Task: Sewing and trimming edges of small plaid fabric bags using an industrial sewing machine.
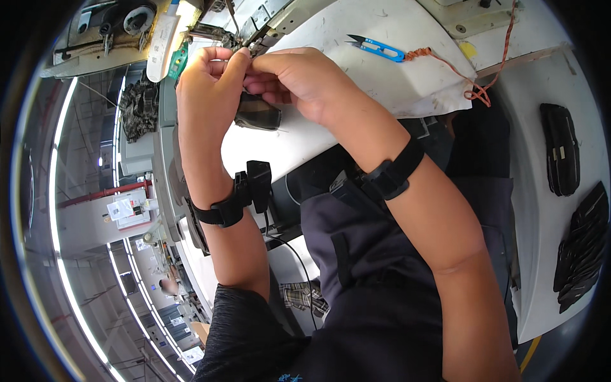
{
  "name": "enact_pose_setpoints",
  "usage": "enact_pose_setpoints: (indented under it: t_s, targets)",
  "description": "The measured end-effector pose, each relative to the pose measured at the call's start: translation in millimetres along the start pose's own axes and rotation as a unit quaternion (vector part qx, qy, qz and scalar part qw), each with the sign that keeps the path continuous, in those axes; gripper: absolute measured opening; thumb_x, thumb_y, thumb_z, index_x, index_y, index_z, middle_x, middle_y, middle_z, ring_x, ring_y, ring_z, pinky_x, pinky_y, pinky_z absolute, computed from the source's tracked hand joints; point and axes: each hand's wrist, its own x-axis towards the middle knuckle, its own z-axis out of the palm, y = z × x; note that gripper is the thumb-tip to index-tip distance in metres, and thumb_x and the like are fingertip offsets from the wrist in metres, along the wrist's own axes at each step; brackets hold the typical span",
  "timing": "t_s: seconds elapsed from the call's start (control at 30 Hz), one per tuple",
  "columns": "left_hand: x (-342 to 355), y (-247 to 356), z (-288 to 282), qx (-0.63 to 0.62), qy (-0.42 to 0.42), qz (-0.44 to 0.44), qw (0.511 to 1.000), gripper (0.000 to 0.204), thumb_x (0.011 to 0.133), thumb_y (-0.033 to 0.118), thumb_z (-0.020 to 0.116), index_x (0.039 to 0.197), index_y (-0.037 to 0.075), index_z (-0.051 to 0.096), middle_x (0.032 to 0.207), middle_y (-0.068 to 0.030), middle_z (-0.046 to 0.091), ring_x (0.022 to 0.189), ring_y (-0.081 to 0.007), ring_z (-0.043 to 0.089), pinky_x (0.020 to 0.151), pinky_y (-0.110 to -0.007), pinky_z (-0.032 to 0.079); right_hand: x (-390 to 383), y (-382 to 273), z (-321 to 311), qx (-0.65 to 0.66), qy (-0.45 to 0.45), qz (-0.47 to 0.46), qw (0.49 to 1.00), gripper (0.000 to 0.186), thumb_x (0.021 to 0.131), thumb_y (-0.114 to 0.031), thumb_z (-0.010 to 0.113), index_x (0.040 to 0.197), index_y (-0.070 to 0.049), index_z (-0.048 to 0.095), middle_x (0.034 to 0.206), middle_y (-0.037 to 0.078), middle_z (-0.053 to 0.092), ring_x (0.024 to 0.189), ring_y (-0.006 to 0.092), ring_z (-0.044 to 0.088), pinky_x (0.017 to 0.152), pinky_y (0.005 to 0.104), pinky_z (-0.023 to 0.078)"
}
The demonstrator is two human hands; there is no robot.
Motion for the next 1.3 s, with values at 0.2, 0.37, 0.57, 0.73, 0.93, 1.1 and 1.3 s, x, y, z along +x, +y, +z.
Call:
enact_pose_setpoints:
  t_s: [0.2,0.37,0.57,0.73,0.93,1.1,1.3]
  targets:
    - [-7.1,2.1,-2.5,0.120,0.022,0.092,0.988,0.025,0.093,0.013,0.062,0.104,-0.008,0.068,0.081,-0.0213,0.073,0.076,-0.0356,0.073,0.074,-0.042,0.056,-3.1,8.3,13.9,0.018,0.076,-0.026,0.997,0.019,0.093,-0.019,0.069,0.093,0.000,0.074,0.090,0.008,0.073,0.079,0.0153,0.069,0.072,0.0295,0.055]
    - [-15.4,6.5,-5.2,0.085,0.038,0.063,0.994,0.025,0.092,0.011,0.063,0.108,-0.006,0.072,0.084,-0.0215,0.074,0.074,-0.0327,0.073,0.074,-0.040,0.056,-3.4,9.8,24.7,-0.121,0.126,-0.132,0.976,0.025,0.087,-0.020,0.070,0.087,0.005,0.070,0.077,0.009,0.071,0.070,0.0139,0.066,0.064,0.0290,0.054]
    - [-14.7,-1.4,0.9,0.089,0.072,0.085,0.990,0.023,0.091,0.009,0.065,0.109,-0.002,0.076,0.084,-0.0175,0.073,0.071,-0.0265,0.072,0.070,-0.036,0.055,8.4,20.7,32.5,-0.176,0.187,-0.221,0.941,0.020,0.085,-0.015,0.068,0.087,0.005,0.069,0.072,0.011,0.070,0.067,0.0152,0.066,0.063,0.0311,0.054]
    - [-9.7,-14.7,-1.0,0.071,0.084,0.171,0.979,0.019,0.092,0.008,0.067,0.106,-0.001,0.077,0.072,-0.0100,0.069,0.057,-0.0167,0.060,0.058,-0.031,0.048,1.1,13.2,38.6,-0.213,0.202,-0.219,0.930,0.016,0.083,-0.013,0.069,0.085,0.003,0.067,0.074,0.011,0.071,0.067,0.0168,0.068,0.064,0.0309,0.053]
    - [2.1,-26.6,-8.9,-0.167,0.000,-0.017,0.986,0.022,0.098,0.014,0.068,0.105,-0.006,0.076,0.069,0.0086,0.058,0.064,0.0007,0.043,0.053,-0.019,0.031,-2.1,16.1,46.1,-0.334,0.240,-0.237,0.880,0.021,0.087,-0.013,0.071,0.098,0.004,0.065,0.070,0.009,0.069,0.061,0.0112,0.062,0.058,0.0276,0.047]
    - [8.1,-31.8,-9.7,-0.238,-0.019,-0.079,0.968,0.025,0.098,0.017,0.070,0.103,-0.007,0.076,0.072,0.0057,0.061,0.065,-0.0004,0.046,0.055,-0.018,0.034,3.9,16.4,51.4,-0.335,0.256,-0.251,0.872,0.025,0.085,-0.010,0.069,0.103,0.007,0.066,0.071,0.010,0.069,0.063,0.0114,0.062,0.060,0.0294,0.049]
    - [-2.9,-18.6,-7.7,-0.191,0.000,-0.046,0.981,0.023,0.097,0.012,0.071,0.108,-0.007,0.076,0.079,0.0029,0.068,0.068,0.0001,0.050,0.056,-0.017,0.036,-3.1,8.4,51.4,-0.273,0.241,-0.235,0.901,0.019,0.084,-0.014,0.068,0.083,0.005,0.064,0.067,0.017,0.067,0.063,0.0290,0.069,0.061,0.0375,0.053]
